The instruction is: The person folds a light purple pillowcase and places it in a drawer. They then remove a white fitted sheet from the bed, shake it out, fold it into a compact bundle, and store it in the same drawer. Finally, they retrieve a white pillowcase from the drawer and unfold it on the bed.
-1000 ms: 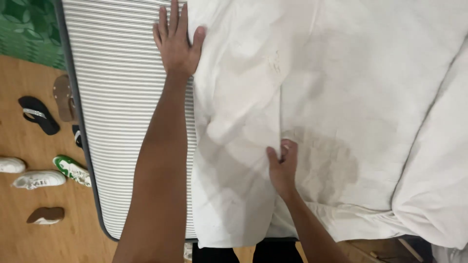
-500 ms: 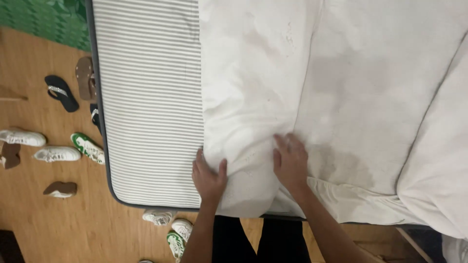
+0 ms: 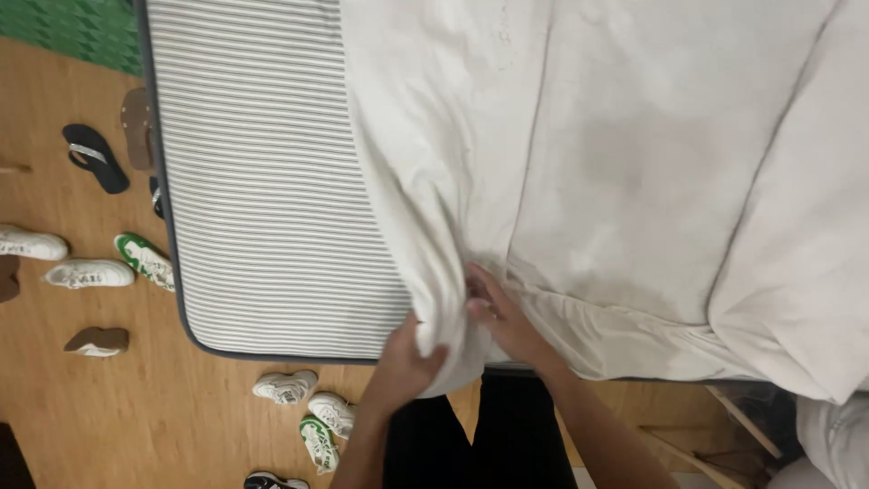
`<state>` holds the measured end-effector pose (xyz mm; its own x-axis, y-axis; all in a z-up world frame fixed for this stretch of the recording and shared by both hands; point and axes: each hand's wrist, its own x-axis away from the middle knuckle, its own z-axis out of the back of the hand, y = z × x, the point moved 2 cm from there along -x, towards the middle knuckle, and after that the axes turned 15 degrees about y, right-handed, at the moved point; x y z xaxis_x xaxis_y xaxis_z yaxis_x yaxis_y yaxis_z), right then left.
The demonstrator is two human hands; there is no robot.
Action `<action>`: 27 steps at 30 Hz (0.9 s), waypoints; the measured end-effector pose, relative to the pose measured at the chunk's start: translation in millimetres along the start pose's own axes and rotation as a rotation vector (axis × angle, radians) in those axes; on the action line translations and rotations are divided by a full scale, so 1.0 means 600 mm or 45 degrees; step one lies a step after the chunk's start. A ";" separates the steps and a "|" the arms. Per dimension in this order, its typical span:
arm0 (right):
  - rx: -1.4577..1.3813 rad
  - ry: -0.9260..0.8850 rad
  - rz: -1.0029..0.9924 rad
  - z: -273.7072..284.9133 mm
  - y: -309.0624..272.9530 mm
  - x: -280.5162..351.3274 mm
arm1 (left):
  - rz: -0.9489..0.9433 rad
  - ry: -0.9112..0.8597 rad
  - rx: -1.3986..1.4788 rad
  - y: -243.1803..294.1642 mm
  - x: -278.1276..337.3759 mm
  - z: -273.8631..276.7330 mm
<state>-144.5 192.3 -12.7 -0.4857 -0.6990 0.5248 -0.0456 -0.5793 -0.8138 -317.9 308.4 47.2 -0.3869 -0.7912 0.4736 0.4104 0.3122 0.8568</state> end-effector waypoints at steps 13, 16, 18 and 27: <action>-0.127 0.453 -0.108 0.253 -0.018 0.078 | -0.601 -0.603 -0.371 0.050 0.089 -0.326; -0.205 0.575 -0.064 0.281 0.045 0.089 | -0.637 -0.755 -0.286 0.083 0.053 -0.329; -0.227 0.624 -0.010 0.290 0.095 0.092 | -0.534 -0.896 -0.247 0.100 0.017 -0.326; 0.314 0.911 -0.112 0.280 0.264 0.068 | -0.810 0.124 -0.476 0.065 -0.291 -0.321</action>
<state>-24.7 1.4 -78.2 -0.9405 -0.2529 0.2269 0.0457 -0.7560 -0.6530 -75.6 357.3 -41.3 -0.5756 -0.8080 -0.1257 0.3920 -0.4076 0.8247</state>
